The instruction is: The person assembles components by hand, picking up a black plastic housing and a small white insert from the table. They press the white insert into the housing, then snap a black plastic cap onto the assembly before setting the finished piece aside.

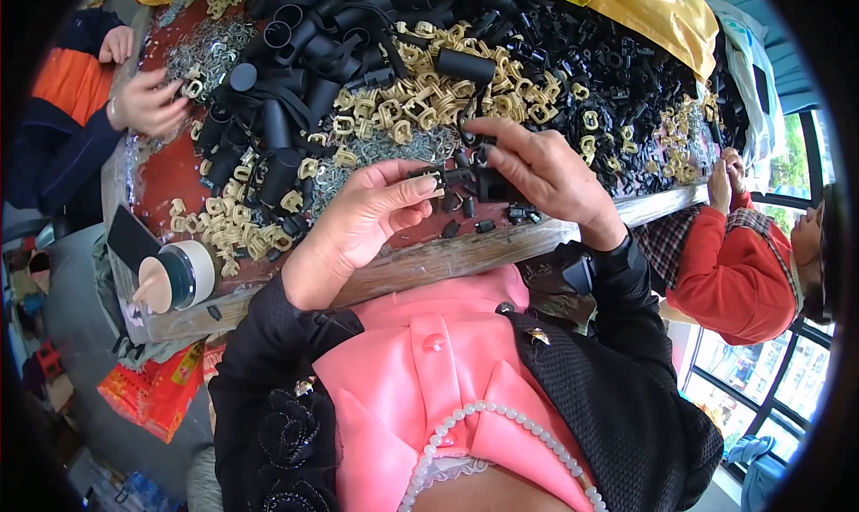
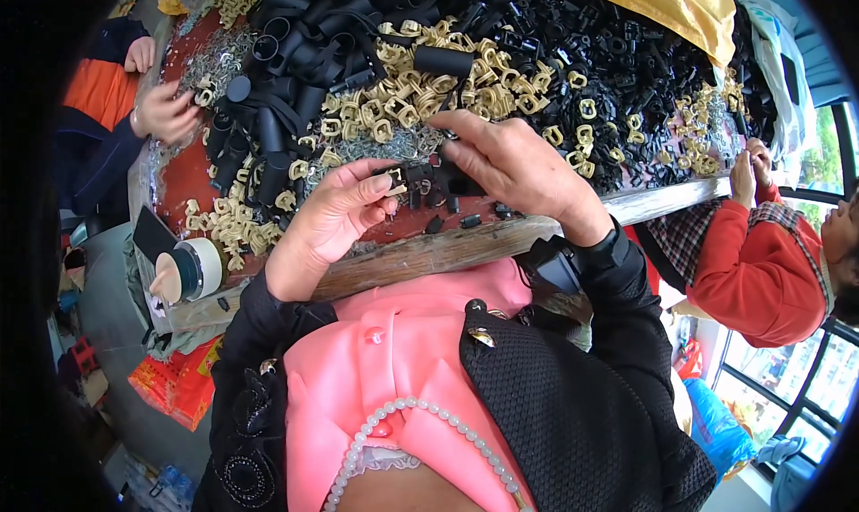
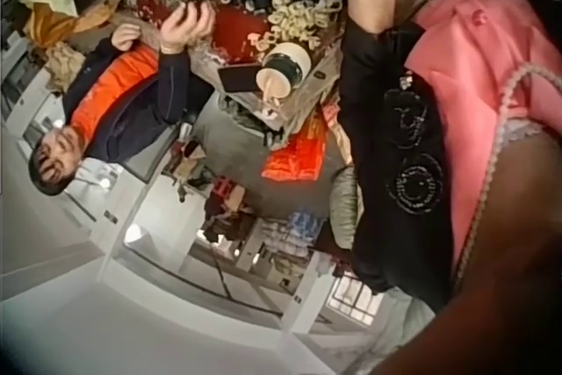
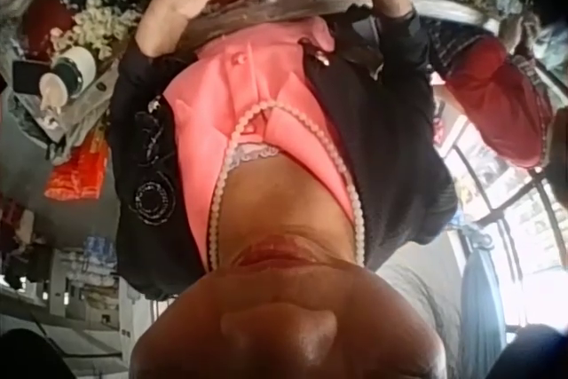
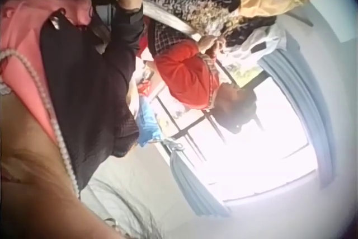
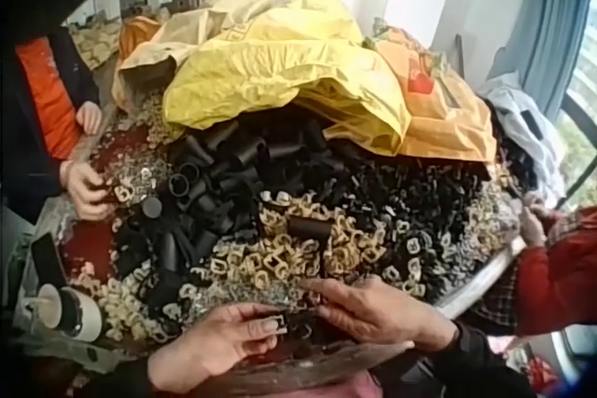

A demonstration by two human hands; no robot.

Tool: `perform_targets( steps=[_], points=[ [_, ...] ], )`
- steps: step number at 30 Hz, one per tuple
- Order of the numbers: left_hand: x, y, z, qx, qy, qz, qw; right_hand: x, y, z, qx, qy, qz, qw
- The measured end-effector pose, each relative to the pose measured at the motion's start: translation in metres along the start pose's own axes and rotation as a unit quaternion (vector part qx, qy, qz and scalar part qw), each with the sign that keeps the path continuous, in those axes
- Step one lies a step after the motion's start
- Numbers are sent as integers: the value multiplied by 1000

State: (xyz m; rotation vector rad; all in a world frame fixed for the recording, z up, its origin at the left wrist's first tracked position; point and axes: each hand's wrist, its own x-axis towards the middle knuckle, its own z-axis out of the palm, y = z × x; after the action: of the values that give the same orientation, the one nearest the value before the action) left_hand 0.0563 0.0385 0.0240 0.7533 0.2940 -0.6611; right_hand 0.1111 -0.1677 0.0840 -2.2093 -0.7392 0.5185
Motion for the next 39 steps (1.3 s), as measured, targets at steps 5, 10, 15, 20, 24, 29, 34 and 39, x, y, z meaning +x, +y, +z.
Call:
perform_targets(
  steps=[5, 10, 15, 20, 24, 29, 34, 39],
  points=[
    [5, -4, 0, -24, -14, -24, 999, -1, -5, 14, -80, -90, -36, 992],
    [5, -8, -3, -36, -16, -34, 999, 2, -2, 31, -113, -71, -108, 985],
    [5, -9, -2, -39, -26, -33, 998, 6, 11, 36, -75, -43, -167, 982],
    [6, -12, -3, -37, -18, -57, 998, 7, 17, 37, -67, -69, -149, 984],
    [5, -12, -1, -5, 4, -18, 1000, 9, 20, 36, -38, -50, -197, 978],
    [3, -10, -2, 51, 8, 16, 999, 0, 28, 20, 76, -51, -84, 992],
    [2, -6, 1, 59, -17, -1, 998, -6, 28, 21, 95, -28, -56, 993],
    [-1, -4, -2, 69, -2, 7, 998, -14, 31, 17, 129, 30, -48, 990]
  ],
)
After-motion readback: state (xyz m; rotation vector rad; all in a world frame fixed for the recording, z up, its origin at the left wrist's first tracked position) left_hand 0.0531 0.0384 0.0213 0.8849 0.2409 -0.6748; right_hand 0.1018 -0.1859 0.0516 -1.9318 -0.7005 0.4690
